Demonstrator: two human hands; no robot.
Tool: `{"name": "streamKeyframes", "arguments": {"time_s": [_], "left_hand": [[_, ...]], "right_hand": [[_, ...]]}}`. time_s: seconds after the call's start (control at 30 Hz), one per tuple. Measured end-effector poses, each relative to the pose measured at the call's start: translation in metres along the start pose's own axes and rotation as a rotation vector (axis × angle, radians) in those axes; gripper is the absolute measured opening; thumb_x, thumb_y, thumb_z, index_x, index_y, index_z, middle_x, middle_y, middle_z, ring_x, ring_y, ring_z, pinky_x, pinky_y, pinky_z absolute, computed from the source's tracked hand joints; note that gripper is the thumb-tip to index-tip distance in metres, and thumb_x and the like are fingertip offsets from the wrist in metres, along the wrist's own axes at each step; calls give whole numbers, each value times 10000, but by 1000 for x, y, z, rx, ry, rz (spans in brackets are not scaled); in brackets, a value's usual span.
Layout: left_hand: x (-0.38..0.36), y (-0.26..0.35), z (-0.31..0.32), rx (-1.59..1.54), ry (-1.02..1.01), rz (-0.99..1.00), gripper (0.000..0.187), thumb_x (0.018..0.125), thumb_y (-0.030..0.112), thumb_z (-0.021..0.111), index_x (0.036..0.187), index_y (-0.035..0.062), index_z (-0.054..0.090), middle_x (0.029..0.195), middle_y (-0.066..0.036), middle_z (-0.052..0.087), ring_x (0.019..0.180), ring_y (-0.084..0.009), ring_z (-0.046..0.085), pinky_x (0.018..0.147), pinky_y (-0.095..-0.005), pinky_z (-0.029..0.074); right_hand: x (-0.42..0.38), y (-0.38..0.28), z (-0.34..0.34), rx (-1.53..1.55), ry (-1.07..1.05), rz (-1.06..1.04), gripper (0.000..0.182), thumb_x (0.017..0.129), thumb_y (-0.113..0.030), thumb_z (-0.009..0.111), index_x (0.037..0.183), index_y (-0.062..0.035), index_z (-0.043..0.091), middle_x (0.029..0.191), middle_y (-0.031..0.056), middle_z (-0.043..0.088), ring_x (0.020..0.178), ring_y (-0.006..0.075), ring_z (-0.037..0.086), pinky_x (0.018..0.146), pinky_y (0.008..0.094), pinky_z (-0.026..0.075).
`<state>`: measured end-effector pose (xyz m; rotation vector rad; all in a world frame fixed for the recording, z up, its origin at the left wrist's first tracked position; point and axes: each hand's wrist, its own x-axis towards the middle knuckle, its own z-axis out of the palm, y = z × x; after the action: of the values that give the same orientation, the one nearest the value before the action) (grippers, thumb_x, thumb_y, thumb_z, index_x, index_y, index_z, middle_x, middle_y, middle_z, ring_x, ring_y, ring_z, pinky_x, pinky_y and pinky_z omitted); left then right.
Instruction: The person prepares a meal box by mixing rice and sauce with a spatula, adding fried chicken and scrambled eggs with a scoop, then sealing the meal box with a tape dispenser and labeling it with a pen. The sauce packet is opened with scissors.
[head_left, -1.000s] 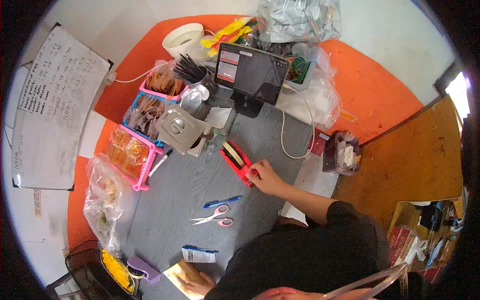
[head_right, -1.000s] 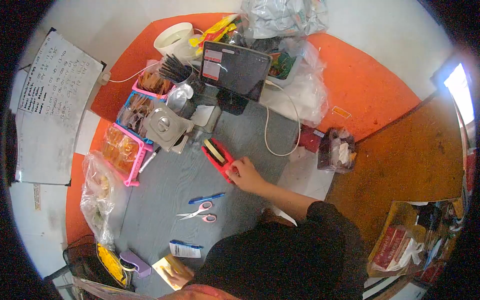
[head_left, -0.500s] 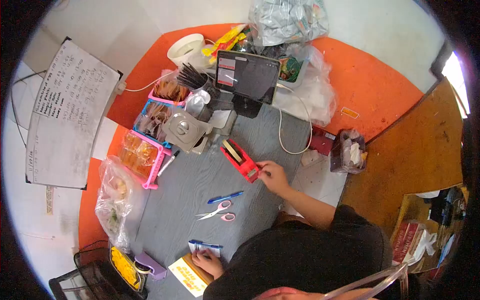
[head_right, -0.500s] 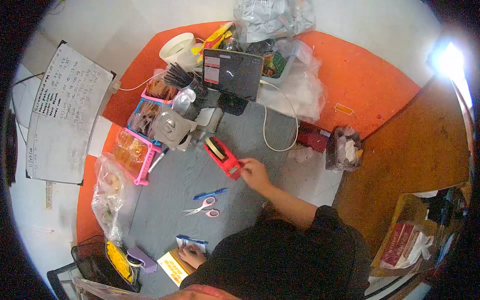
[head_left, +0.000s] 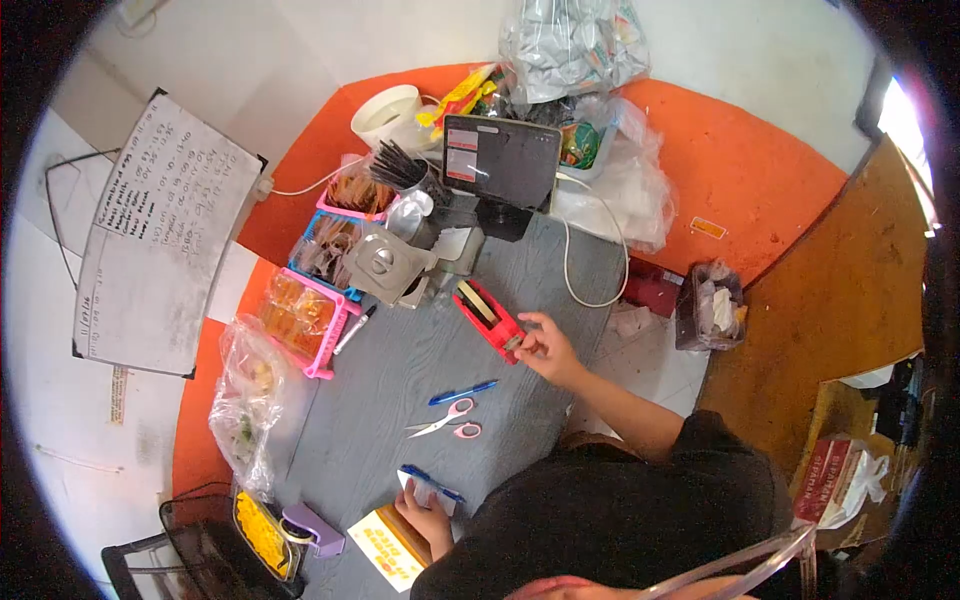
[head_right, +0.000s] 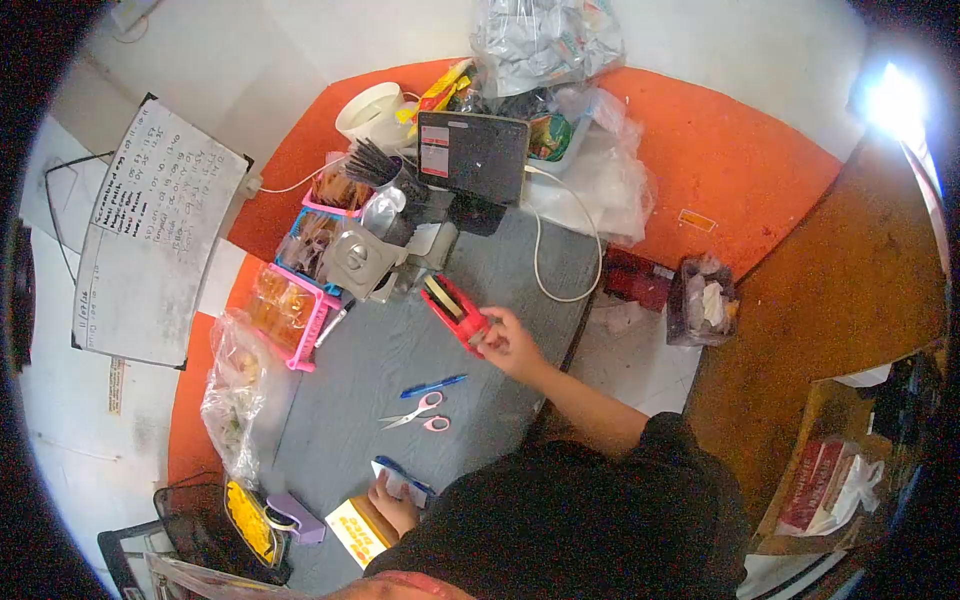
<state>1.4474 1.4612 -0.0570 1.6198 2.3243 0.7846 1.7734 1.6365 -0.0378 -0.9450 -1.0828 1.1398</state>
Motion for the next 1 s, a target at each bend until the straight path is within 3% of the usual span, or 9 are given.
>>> {"name": "streamKeyframes", "arguments": {"time_s": [0.23,0.4,0.53,0.6,0.67,0.73,0.83,0.97,1.0], "left_hand": [[8,24,-30,-1,227,276,477,634,-68,474,1097,45,498,1175,-202,409,1061,-362,420,889,-439,355],[15,11,-123,-150,70,363,540,583,-95,410,1104,19,492,1203,-165,401,993,-291,496,841,-365,423],[-3,-69,-134,-231,-18,110,714,572,-125,426,1262,38,340,1239,-158,369,1122,-298,386,966,-373,302],[-16,-114,-128,-207,-52,176,691,663,-85,492,1304,26,261,1278,-157,311,1135,-286,362,966,-371,299],[-26,-132,-123,-164,117,94,650,738,17,577,1306,25,260,1281,-157,301,1134,-282,360,964,-374,297],[-29,-133,-120,-49,153,140,562,804,108,573,1291,29,302,1279,-147,300,1143,-271,352,971,-393,279],[-37,-109,-106,-392,65,-97,471,828,99,529,1261,25,361,1264,-153,323,1149,-285,352,974,-405,266],[-47,-79,-82,47,254,-159,392,858,171,483,1221,36,425,1179,-207,399,1108,-343,383,940,-426,302],[-51,-78,-74,68,279,-197,387,869,180,465,1219,21,419,1169,-232,401,1104,-355,384,927,-441,316]], "right_hand": [[3,13,-10,-624,105,-154,533,709,13,592,1168,-40,327,573,44,497,528,139,525,508,277,406],[-20,27,-36,-672,99,-7,518,718,-5,589,1165,-45,330,614,51,529,542,165,536,504,302,414],[-25,2,-24,-475,157,56,519,719,-27,604,1162,-53,333,639,46,544,563,146,515,548,283,420],[-20,-15,-16,-454,128,39,530,717,-26,609,1166,-54,329,674,48,554,609,137,513,595,276,419],[-21,-17,-13,-427,105,33,540,714,-25,614,1170,-55,326,710,51,563,655,127,510,641,269,418],[-21,-12,-11,-670,15,-304,607,704,-10,619,1203,-51,277,834,62,574,761,125,508,723,281,404],[-24,-5,1,-395,45,-346,688,690,8,624,1239,-47,213,925,75,559,821,139,504,756,314,398],[-32,10,15,-335,-12,-293,733,678,29,622,1254,-44,175,915,75,552,838,151,517,768,316,409],[-35,12,22,-206,19,-262,491,662,0,637,1067,-62,366,1020,98,493,821,157,523,783,306,414]]}}
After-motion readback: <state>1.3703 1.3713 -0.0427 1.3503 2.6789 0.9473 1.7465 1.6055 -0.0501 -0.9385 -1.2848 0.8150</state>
